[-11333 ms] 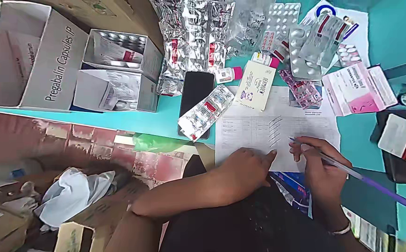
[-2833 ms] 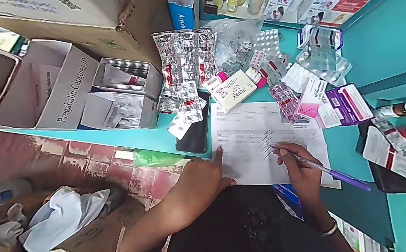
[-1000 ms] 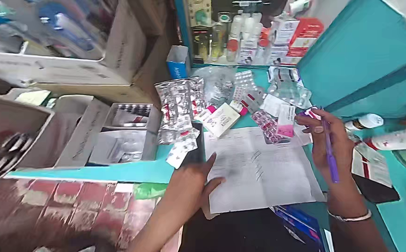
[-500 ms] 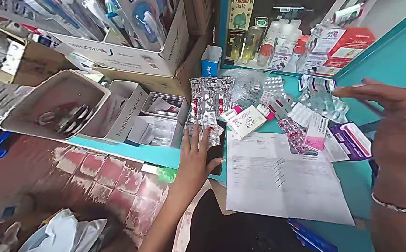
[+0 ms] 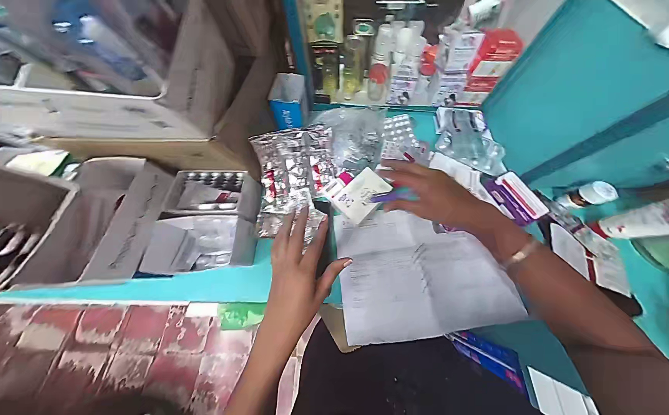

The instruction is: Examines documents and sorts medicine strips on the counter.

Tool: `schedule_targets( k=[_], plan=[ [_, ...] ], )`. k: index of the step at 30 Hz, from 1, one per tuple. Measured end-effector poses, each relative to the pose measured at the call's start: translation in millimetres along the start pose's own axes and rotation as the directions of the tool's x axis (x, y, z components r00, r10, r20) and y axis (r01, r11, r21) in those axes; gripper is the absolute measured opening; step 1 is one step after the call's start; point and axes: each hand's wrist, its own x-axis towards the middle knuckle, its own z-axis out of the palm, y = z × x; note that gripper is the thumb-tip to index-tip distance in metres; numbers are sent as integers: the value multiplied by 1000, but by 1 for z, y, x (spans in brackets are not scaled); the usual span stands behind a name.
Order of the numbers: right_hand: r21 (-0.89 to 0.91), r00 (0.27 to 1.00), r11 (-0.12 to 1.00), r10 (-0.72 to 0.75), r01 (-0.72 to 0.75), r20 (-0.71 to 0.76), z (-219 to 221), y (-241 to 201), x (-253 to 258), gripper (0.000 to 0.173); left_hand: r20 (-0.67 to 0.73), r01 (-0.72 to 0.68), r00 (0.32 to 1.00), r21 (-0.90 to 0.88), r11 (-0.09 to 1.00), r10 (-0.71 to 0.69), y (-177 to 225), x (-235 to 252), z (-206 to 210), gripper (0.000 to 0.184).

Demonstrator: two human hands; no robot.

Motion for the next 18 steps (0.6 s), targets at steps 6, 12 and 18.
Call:
schedule_targets(
  k=[6,12,18],
  plan=[
    [-167,942,986,82,-29,326,28,-10,39,85,13,-184,981,-218,958,191,-4,-7,-6,43],
    [-219,977,974,97,-54,188,13,-42,5,72,-138,-343,939,-356,869,314,-1,-18,-2,31],
    [69,741,780,615,-622,-271,-21,-62,-145,73,-93,-317,947,-410,855,307,2,-8,1,31]
  ],
)
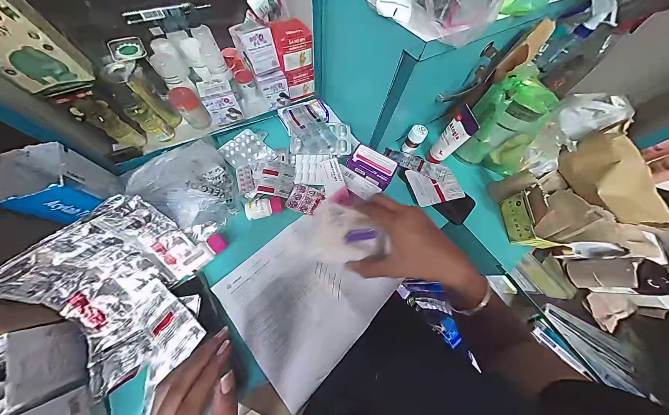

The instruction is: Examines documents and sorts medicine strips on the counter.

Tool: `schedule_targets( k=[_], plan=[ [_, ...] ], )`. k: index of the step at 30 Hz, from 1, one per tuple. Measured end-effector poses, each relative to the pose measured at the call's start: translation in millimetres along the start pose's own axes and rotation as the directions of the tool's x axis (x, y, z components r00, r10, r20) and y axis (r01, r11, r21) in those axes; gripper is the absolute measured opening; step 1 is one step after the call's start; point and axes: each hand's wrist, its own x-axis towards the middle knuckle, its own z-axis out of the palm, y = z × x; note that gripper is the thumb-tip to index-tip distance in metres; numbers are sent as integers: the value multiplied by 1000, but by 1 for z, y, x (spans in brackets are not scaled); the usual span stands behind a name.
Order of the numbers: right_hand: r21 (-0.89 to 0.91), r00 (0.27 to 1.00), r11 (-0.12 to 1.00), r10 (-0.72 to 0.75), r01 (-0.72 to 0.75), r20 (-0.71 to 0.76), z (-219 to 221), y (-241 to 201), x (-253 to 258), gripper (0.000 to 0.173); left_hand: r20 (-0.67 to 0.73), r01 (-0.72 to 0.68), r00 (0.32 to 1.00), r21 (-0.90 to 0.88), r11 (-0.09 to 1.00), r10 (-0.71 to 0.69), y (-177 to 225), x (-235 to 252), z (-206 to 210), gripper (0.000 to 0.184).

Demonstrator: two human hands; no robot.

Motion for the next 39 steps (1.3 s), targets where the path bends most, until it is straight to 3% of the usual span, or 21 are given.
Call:
schedule_targets(
  k=[4,6,10,13,15,16,17,18,19,21,25,26,29,34,39],
  plan=[
    [-39,923,926,371,-376,-98,-17,64,-41,72,127,-19,992,-28,999,23,11,3,10,24],
    [-133,899,889,426,-437,-107,-19,78,-50,76,131,-123,984,-16,992,124,24,1,19,24],
    [-234,867,835,476,-498,-146,-19,91,-57,79,318,-199,924,-73,977,212,46,7,31,31],
    [-185,898,905,317,-382,-304,-19,73,-62,61,446,-145,883,-43,989,149,54,7,41,36],
    [59,882,987,159,-149,-444,-5,61,-59,32,511,-92,857,35,995,61,56,7,45,44],
    [303,893,952,164,-33,-418,6,54,-55,37,536,-78,844,77,994,25,56,8,48,49],
    [574,942,819,191,3,-276,16,46,-52,54,560,-72,829,116,991,-6,58,9,52,54],
    [736,981,676,164,-35,-105,25,40,-49,71,579,-73,815,152,986,-29,59,10,56,58],
    [787,991,612,130,-80,0,37,35,-46,81,594,-78,803,182,980,-46,61,12,59,62],
    [797,994,598,101,-86,31,62,25,-43,78,604,-94,794,231,968,-67,65,14,65,67],
    [702,1000,712,-16,24,-18,85,23,-39,31,629,-124,768,332,935,-122,71,23,74,75],
    [662,999,748,-35,51,-38,88,24,-38,26,641,-122,754,353,928,-144,72,27,77,75],
    [628,992,769,-57,117,-116,100,24,-34,19,651,-109,732,406,907,-203,76,34,86,69],
    [694,987,708,-28,131,-157,114,27,-33,13,635,-80,720,475,876,-278,79,33,92,61],
    [569,987,812,-52,132,-155,116,24,-36,14,624,-53,723,476,878,-295,79,32,93,61]
  ],
)
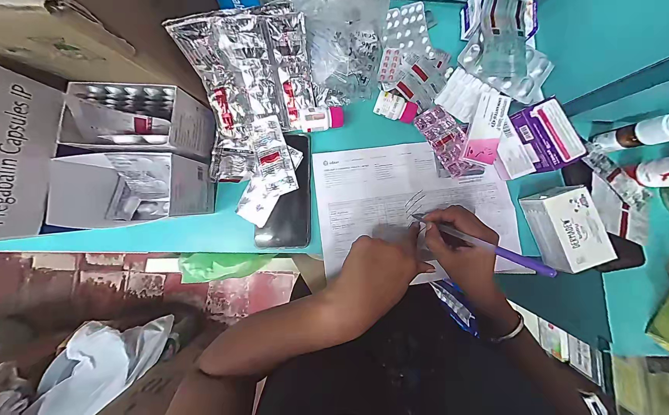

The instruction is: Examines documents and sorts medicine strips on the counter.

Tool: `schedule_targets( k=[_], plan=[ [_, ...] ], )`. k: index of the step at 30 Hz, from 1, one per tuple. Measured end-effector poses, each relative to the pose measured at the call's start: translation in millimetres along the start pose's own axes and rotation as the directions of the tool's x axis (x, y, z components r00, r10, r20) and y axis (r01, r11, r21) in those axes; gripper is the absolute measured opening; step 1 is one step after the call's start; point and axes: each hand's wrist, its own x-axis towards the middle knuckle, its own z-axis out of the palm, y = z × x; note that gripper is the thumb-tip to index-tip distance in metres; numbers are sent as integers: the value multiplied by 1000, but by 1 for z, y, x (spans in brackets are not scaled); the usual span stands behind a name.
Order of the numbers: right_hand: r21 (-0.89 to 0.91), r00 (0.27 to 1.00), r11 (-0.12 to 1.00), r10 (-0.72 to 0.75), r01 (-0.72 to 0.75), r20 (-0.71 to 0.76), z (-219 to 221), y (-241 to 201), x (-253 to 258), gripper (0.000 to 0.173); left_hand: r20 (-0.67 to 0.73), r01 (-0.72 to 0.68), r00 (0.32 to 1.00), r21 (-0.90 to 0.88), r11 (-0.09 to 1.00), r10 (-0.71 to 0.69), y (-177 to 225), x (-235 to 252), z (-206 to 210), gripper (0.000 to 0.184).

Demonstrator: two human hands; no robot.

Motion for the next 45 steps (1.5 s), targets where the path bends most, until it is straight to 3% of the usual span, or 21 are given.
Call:
schedule_targets(
  k=[5,18,23,29,32,34,36,38,41,43,45],
  plan=[
    [25,997,1000,-8,10,-76,-1,2,-1,13,0,4,1000,-40,999,-4,0,0,0,61],
    [180,999,983,36,-30,-25,-7,0,2,15,118,30,993,-118,993,-16,-1,-5,-6,71],
    [218,998,975,54,-50,-12,-5,1,-3,15,18,-4,1000,-131,991,7,-7,-17,-3,73],
    [317,993,942,116,-111,4,-8,-8,5,20,-179,-122,981,-302,946,69,-27,-31,-3,63],
    [146,1000,989,24,-25,8,-22,-12,28,29,-240,-100,970,-311,945,24,-40,-38,-1,60],
    [-138,998,989,-61,61,6,-31,-15,47,34,-262,-72,965,-312,947,-13,-47,-42,1,60],
    [-456,988,878,-156,144,12,-31,-13,64,34,-251,-47,967,-321,946,-37,-53,-46,3,60],
    [-638,990,757,-123,137,66,-27,-11,78,48,-246,-32,968,-326,945,-53,-56,-48,6,61],
    [-709,998,703,-5,52,68,-27,-2,92,76,-240,-25,969,-344,939,-63,-58,-51,7,60],
    [-668,993,744,94,-23,70,-33,-1,99,75,-232,-14,970,-357,934,-74,-58,-53,8,59],
    [-635,983,767,170,-90,66,-39,-6,103,61,-218,-1,972,-375,927,-87,-60,-55,9,58]
  ],
)
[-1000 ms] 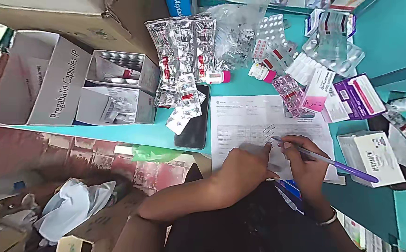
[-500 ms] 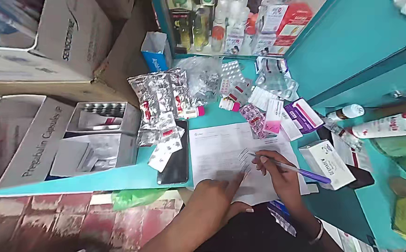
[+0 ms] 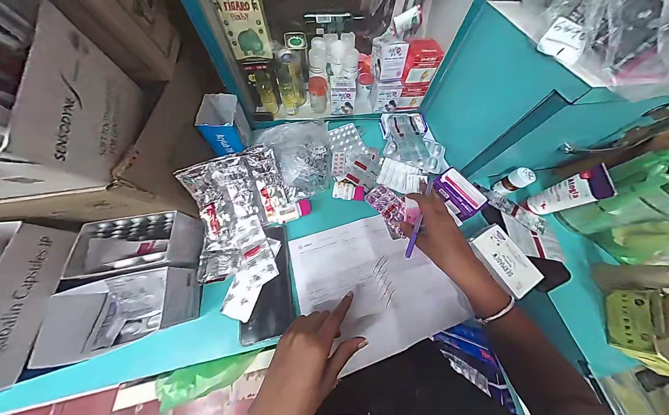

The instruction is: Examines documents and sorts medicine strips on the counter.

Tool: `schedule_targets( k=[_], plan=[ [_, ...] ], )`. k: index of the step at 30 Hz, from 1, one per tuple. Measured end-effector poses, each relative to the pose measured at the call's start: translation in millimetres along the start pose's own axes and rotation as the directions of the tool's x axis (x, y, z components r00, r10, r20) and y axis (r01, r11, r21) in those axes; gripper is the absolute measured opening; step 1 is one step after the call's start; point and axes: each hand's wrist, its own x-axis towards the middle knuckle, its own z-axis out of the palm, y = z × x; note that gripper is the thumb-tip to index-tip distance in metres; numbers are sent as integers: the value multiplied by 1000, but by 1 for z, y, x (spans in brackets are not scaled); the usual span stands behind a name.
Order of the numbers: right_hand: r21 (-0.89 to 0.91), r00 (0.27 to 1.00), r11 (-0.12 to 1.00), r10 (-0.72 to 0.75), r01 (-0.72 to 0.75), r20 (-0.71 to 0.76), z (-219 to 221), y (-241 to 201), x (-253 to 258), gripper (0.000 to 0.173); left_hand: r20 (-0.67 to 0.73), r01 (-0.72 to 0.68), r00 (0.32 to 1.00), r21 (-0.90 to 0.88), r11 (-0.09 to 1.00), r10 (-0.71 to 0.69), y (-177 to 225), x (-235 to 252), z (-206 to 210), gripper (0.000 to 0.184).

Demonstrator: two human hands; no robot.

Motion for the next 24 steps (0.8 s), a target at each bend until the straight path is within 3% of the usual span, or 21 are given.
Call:
schedule_targets(
  k=[4,8,10,14,17,21,24],
  plan=[
    [-12,995,996,86,-86,52,-19,-2,4,35,41,33,999,-28,999,-32,-3,-1,-6,57],
    [-253,945,938,282,-236,166,-54,-15,8,29,60,46,997,-35,998,-43,-5,2,-11,56],
    [-326,934,908,325,-264,149,-68,-22,11,30,70,46,997,-40,998,-43,-4,5,-12,56],
    [-236,971,945,239,-228,17,-77,-13,45,33,80,23,997,-61,998,-18,-4,8,-12,56],
    [-201,987,967,161,-155,16,-60,9,71,39,92,11,996,-70,997,-5,-4,9,-15,56],
    [-130,971,965,236,-229,38,-44,14,84,61,110,-2,994,-78,997,11,-9,7,-17,55],
    [-26,983,985,174,-173,54,-53,5,96,52,113,-7,993,-85,996,17,-12,8,-15,55]
  ],
)
